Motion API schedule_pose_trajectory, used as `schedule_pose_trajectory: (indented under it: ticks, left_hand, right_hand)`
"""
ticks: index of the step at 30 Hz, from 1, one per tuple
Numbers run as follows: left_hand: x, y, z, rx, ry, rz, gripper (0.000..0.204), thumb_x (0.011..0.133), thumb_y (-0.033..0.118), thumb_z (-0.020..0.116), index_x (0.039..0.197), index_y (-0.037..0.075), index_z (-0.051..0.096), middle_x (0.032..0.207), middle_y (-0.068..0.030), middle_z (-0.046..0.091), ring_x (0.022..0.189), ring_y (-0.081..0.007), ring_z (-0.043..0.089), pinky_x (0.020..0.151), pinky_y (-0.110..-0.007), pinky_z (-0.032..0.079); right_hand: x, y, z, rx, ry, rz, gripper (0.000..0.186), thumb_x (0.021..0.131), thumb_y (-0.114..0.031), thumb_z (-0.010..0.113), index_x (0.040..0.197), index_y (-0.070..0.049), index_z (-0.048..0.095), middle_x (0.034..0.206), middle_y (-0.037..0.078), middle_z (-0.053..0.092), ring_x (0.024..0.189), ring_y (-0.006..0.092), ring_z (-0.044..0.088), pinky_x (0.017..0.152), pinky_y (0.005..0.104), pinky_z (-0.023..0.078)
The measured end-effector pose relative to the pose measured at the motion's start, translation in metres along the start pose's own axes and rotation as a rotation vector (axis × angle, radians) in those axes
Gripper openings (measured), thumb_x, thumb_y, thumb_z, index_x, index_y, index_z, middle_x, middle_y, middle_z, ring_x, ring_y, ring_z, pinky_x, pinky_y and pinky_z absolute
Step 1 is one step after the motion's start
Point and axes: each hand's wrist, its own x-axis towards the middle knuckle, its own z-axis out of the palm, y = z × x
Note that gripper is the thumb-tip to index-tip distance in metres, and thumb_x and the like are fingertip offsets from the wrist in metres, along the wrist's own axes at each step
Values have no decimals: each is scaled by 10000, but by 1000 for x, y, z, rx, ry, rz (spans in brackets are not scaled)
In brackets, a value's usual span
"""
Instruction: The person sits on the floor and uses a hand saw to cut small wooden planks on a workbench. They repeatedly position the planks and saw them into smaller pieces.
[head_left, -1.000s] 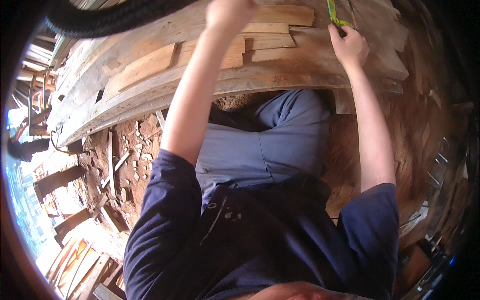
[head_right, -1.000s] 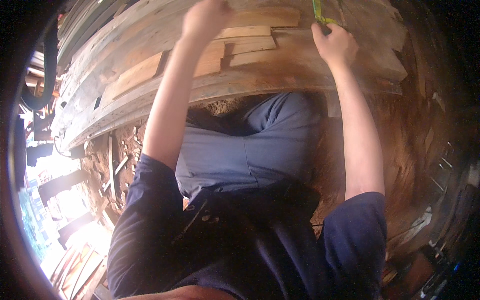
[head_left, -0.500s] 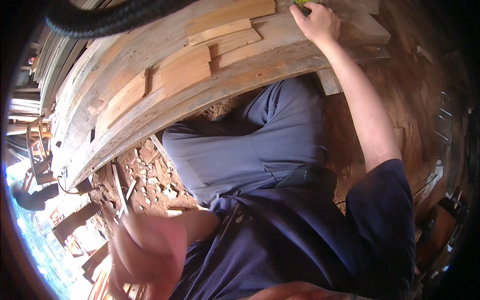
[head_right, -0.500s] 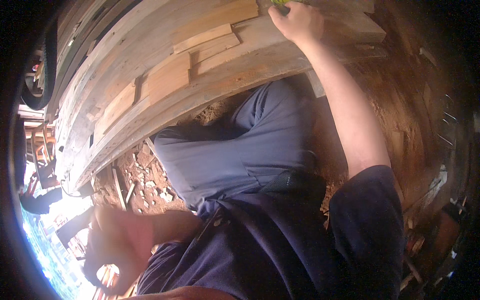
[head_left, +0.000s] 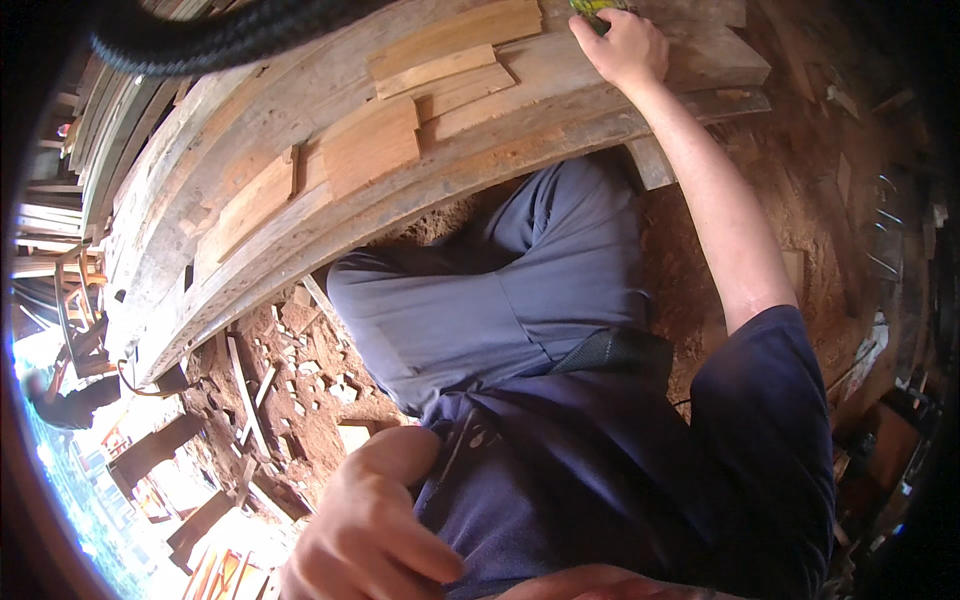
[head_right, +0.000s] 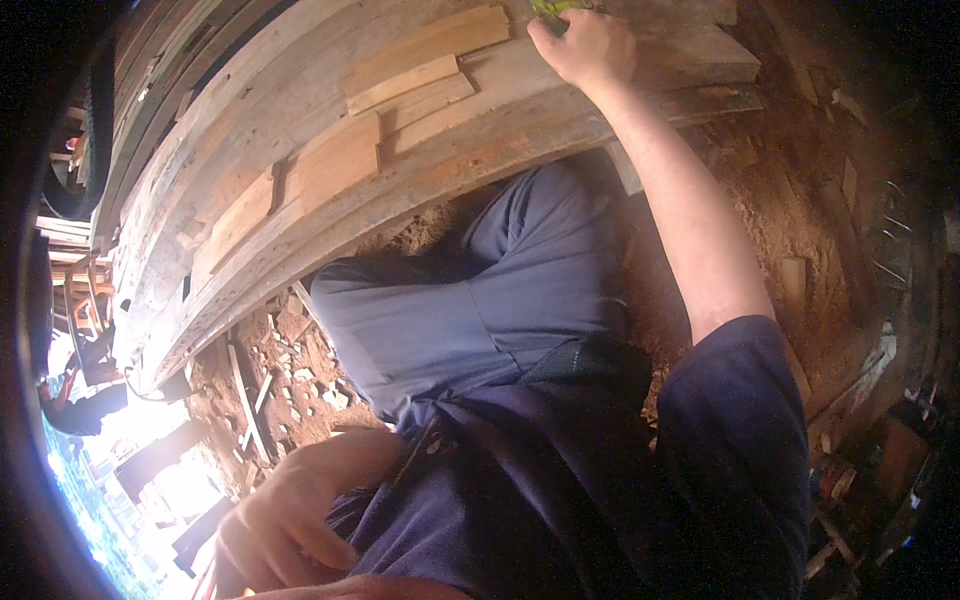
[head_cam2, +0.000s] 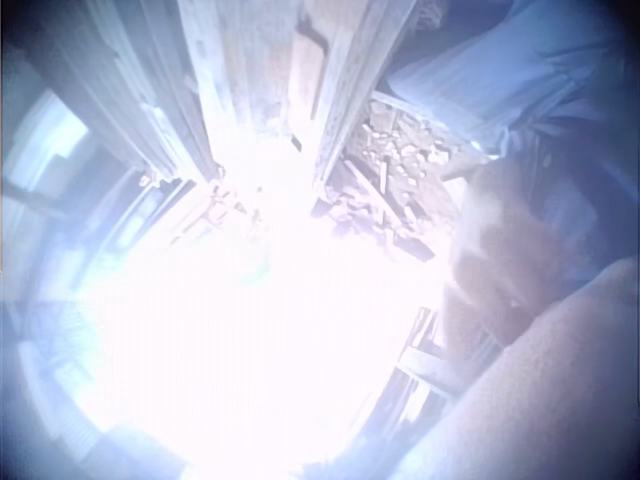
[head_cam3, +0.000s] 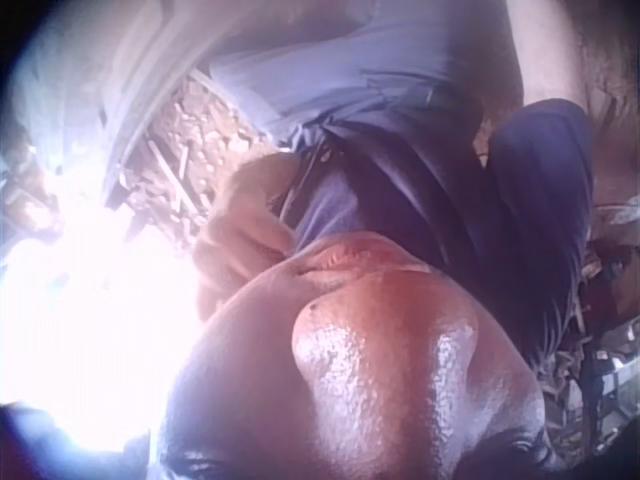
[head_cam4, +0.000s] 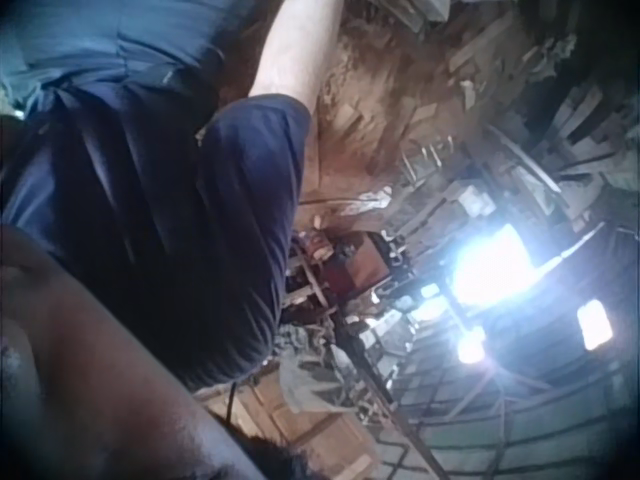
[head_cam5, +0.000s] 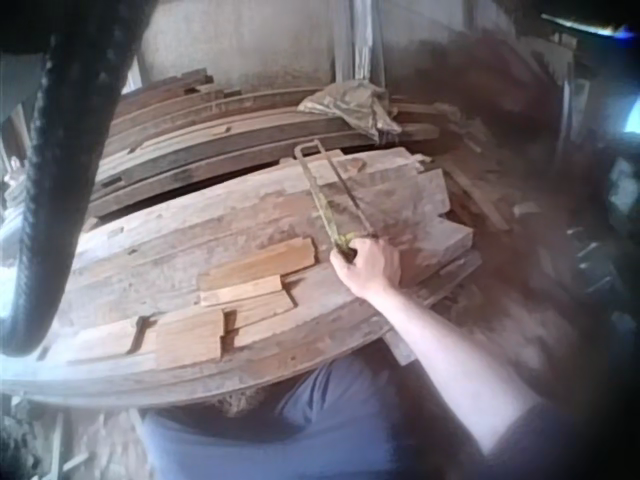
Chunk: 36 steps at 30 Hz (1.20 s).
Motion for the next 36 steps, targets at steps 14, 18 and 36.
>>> schedule_pose_trajectory:
  ticks: [14,18,36]
  left_hand:
    - [-5,2,11,16,-45,-88,252,991,287,695,1023,37,704,849,-81,659,744,-222,622,681,-369,485]
    - [-4,1,11,21,-54,-111,255,980,291,714,988,36,718,810,-74,662,717,-219,618,658,-362,475]
    - [-33,-68,-134,1685,-185,-711,496,815,385,884,1220,137,741,1330,-116,688,1218,-342,627,1029,-474,504]
  right_hand:
    - [4,19,21,-82,69,-56,546,896,-657,650,1073,-172,827,761,56,776,824,313,776,784,464,607]
    - [4,15,14,-65,9,-47,600,879,-662,628,1099,-141,827,870,148,788,885,365,776,803,487,611]
    - [5,13,9,-44,-60,8,641,866,-673,615,1175,-148,816,958,161,799,964,370,773,849,483,613]
